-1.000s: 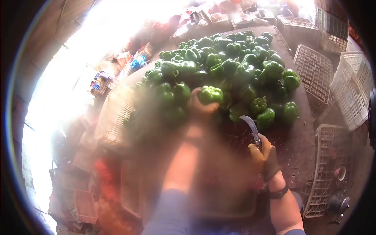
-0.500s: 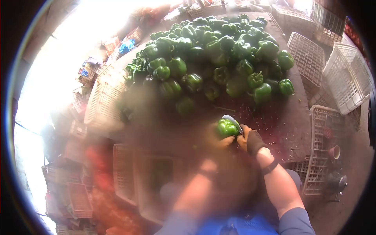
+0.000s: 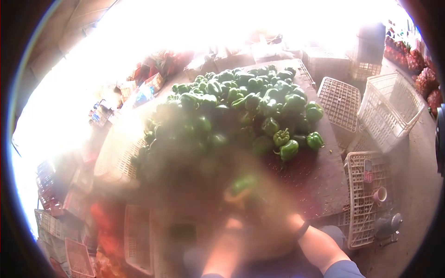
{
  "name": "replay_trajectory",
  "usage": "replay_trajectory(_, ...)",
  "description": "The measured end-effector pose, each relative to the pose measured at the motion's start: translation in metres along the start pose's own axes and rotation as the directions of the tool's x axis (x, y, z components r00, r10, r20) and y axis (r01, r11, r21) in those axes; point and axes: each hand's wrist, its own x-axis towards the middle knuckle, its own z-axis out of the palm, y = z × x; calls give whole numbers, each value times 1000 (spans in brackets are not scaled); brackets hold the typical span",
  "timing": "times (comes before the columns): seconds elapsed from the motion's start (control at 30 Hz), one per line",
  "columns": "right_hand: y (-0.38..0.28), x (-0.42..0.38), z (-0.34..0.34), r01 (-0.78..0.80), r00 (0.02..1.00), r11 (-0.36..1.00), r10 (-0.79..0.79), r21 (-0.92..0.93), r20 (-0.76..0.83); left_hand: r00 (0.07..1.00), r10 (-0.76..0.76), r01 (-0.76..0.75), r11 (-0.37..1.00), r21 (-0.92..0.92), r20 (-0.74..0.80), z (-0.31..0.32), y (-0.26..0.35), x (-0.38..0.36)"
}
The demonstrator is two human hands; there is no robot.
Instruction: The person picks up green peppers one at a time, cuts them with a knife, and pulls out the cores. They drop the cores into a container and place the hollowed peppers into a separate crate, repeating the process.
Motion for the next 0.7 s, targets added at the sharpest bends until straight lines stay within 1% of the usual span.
replay_trajectory(0.03,0,-4,-5,1,1000,1000,-1,9,2,1000,-13,13,1000,8,13,-1,5,-2)
replay_trajectory(0.07,7,1,0,15,998,1000,-15,13,-54,999,-25,25,1000,17,26,0,10,-3)
replay_trajectory(0.17,10,1,1,38,994,999,-37,9,-106,976,-217,200,942,-270,-33,6,27,-11)
replay_trajectory(0.2,9,-1,0,47,992,999,-44,22,-118,991,-122,100,951,-294,-57,-11,-17,13)
replay_trajectory(0.3,3,-11,-10,81,987,995,-72,58,-145,990,-120,96,958,-272,-72,-5,16,-2)
replay_trajectory(0.33,2,-14,-13,94,986,993,-83,73,-145,994,17,-56,934,-352,-112,-2,14,3)
replay_trajectory(0.37,1,-15,-14,108,986,990,-95,87,-140,998,-55,35,885,-463,-31,-6,12,4)
replay_trajectory(0.43,2,-15,-14,150,967,978,-114,146,-230,977,-170,215,734,-644,132,-14,23,6)
replay_trajectory(0.47,3,-15,-13,173,956,969,-123,174,-268,990,-143,130,818,-561,21,-17,18,10)
replay_trajectory(0.5,1,-15,-15,182,961,941,-110,286,-252,997,35,-56,940,-338,-68,-21,18,8)
replay_trajectory(0.53,-1,-15,-18,186,967,899,-96,396,-236,983,184,-182,933,-310,-22,-24,11,9)
replay_trajectory(0.57,0,-15,-19,184,972,844,-81,504,-218,974,216,-172,901,-398,67,-25,4,2)
replay_trajectory(0.6,17,7,1,259,962,789,-162,557,-218,957,245,-143,865,-481,156,-25,4,-8)
replay_trajectory(0.63,21,11,5,289,957,715,-194,637,-216,870,352,-152,858,-491,345,-43,-24,5)
replay_trajectory(0.7,19,18,8,332,940,540,-253,773,-227,900,67,53,964,-261,431,-2,61,-50)
